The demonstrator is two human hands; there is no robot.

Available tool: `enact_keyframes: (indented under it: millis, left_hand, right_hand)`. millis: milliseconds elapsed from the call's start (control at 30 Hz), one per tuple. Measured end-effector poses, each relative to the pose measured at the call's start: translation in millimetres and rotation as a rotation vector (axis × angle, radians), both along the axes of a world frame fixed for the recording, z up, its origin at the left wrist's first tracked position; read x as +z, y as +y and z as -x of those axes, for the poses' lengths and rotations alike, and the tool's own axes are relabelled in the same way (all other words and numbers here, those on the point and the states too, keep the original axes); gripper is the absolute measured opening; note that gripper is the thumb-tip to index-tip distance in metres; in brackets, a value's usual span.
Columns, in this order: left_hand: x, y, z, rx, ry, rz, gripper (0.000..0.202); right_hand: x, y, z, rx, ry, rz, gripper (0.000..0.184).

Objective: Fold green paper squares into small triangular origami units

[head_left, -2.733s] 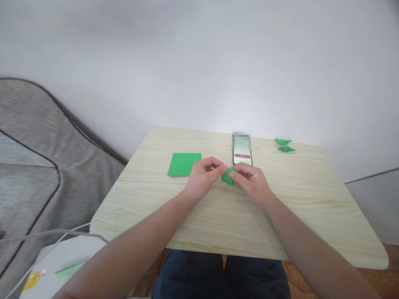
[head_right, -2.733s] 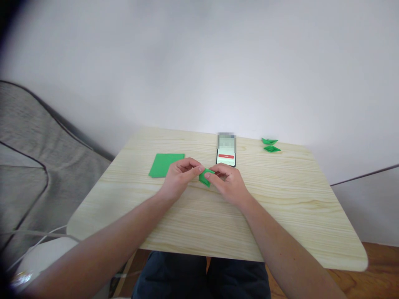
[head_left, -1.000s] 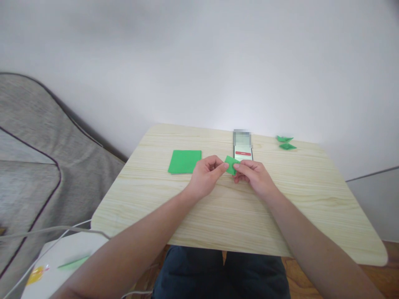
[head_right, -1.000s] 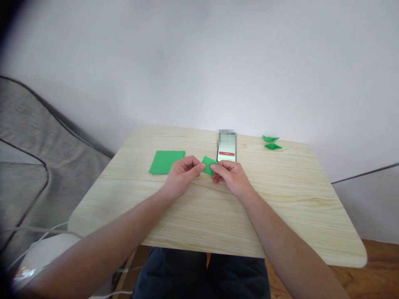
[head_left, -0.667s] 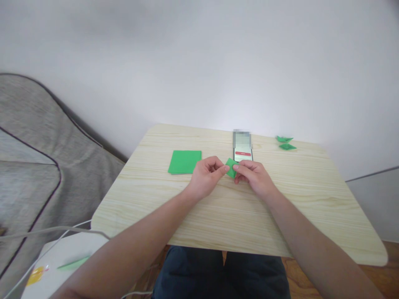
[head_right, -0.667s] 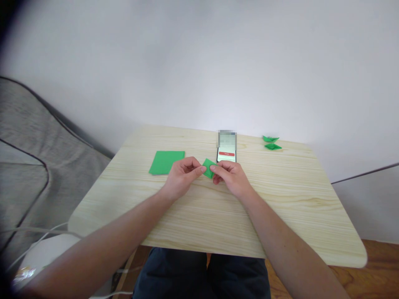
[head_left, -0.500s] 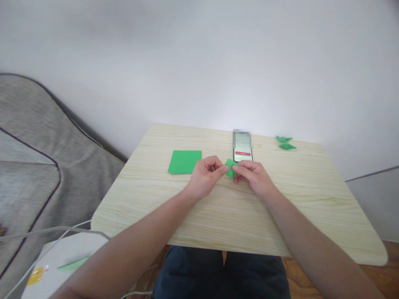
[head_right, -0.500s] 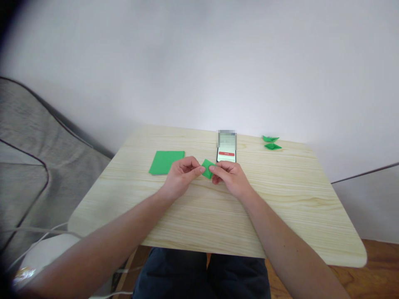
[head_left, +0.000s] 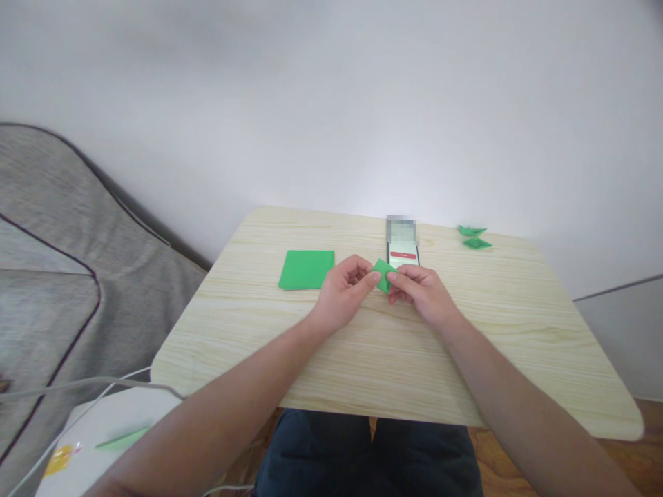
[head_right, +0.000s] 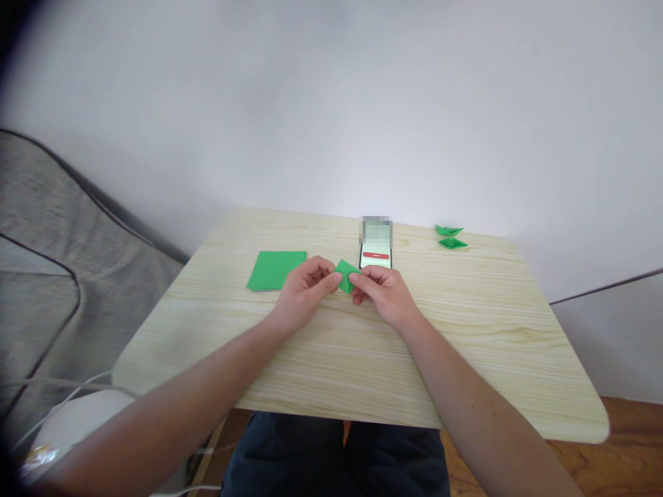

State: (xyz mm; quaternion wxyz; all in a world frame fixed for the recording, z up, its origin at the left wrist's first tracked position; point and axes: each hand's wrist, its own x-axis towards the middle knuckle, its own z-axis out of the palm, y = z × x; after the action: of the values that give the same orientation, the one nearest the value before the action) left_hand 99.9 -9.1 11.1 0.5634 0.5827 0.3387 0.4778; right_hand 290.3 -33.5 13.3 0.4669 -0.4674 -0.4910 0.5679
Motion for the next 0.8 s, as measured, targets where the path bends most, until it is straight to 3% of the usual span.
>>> enact_keyframes:
  millis: [133, 333, 467, 633, 800]
  left_hand:
    - [-0.3, -3, 0, -0.083, -0.023, 0.029, 0.047]
    - [2.1, -3, 1, -0.07, -0.073, 0.047, 0.049]
    - [2.0, -2, -1, -0.062, -0.083, 0.093, 0.046]
    - [1.5, -1, -2, -0.054, -0.095, 0.151, 0.043]
    - [2.8, -1, -1, -0.051, -0.083, 0.152, 0.038]
  right_hand:
    - [-1.3, 1, 1, -0.008, 0.032, 0.019, 0.03]
    - [0.0, 0, 3, 0.012, 0.107, 0.032, 0.025]
    - [7.1, -3, 4, -0.058, 0.06, -0.093, 0.041]
    - [8.4, -6, 6, 0.01, -0.078, -0.145, 0.013]
    - [4.0, -6, 5, 0.042, -0.112, -0.193, 0.01]
